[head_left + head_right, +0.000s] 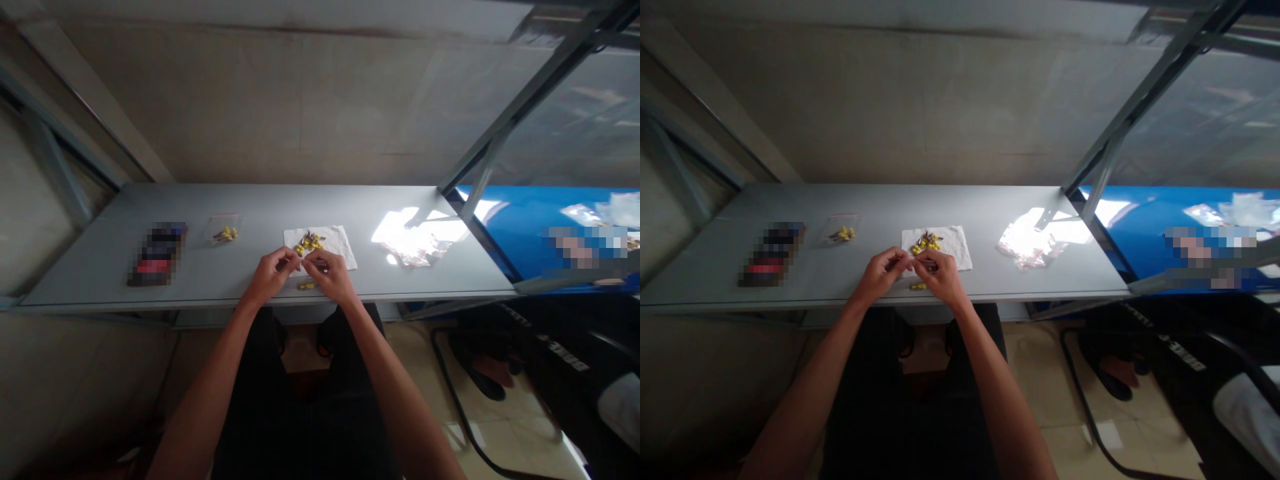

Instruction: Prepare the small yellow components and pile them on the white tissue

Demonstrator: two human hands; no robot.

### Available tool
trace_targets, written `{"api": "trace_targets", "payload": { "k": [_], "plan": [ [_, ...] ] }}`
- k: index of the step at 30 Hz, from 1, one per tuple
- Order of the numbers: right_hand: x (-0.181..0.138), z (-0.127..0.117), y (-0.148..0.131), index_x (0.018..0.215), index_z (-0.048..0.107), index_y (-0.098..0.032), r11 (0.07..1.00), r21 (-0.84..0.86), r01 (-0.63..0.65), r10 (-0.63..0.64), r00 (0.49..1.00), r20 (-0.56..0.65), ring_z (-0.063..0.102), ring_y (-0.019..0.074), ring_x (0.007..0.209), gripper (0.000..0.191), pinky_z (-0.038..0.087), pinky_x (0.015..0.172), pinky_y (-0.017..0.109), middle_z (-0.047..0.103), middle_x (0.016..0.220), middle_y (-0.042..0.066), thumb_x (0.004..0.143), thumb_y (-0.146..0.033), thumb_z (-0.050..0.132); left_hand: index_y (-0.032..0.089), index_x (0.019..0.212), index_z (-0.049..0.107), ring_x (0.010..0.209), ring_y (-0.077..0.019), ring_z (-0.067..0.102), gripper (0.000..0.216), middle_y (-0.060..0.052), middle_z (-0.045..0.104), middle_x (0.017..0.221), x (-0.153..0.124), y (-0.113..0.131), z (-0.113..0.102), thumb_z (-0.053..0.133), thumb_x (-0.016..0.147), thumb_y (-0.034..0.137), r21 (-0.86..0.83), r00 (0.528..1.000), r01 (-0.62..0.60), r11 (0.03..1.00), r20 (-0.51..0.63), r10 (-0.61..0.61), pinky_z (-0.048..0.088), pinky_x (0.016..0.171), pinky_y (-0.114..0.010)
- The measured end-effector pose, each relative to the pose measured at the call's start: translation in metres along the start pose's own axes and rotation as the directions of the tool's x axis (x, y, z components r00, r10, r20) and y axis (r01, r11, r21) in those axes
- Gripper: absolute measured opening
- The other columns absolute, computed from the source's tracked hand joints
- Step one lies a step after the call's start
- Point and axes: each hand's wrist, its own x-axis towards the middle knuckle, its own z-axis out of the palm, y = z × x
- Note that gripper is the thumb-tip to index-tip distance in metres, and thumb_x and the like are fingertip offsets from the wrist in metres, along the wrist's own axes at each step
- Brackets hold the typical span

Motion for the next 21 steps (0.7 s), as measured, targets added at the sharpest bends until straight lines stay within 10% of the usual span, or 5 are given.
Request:
{"api": "trace_targets", "payload": {
  "k": [21],
  "plan": [
    [0.0023, 0.0016, 0.0006, 0.083, 0.07, -0.018, 0.995, 0.091, -0.036, 0.038, 0.999, -0.02, 0.06, 0.0145, 0.066, 0.037, 0.044, 0.06, 0.026, 0.069, 0.074, 0.003, 0.092, -0.054, 0.067, 0.019, 0.075, 0.066, 0.071, -0.0155, 0.06, 0.032, 0.0, 0.065, 0.071, -0.0022, 0.0032, -0.0046, 0.069, 0.091, 0.047, -0.072, 0.996, -0.01, 0.997, -0.093, 0.003, 0.047, 0.072, -0.027]
  ]
}}
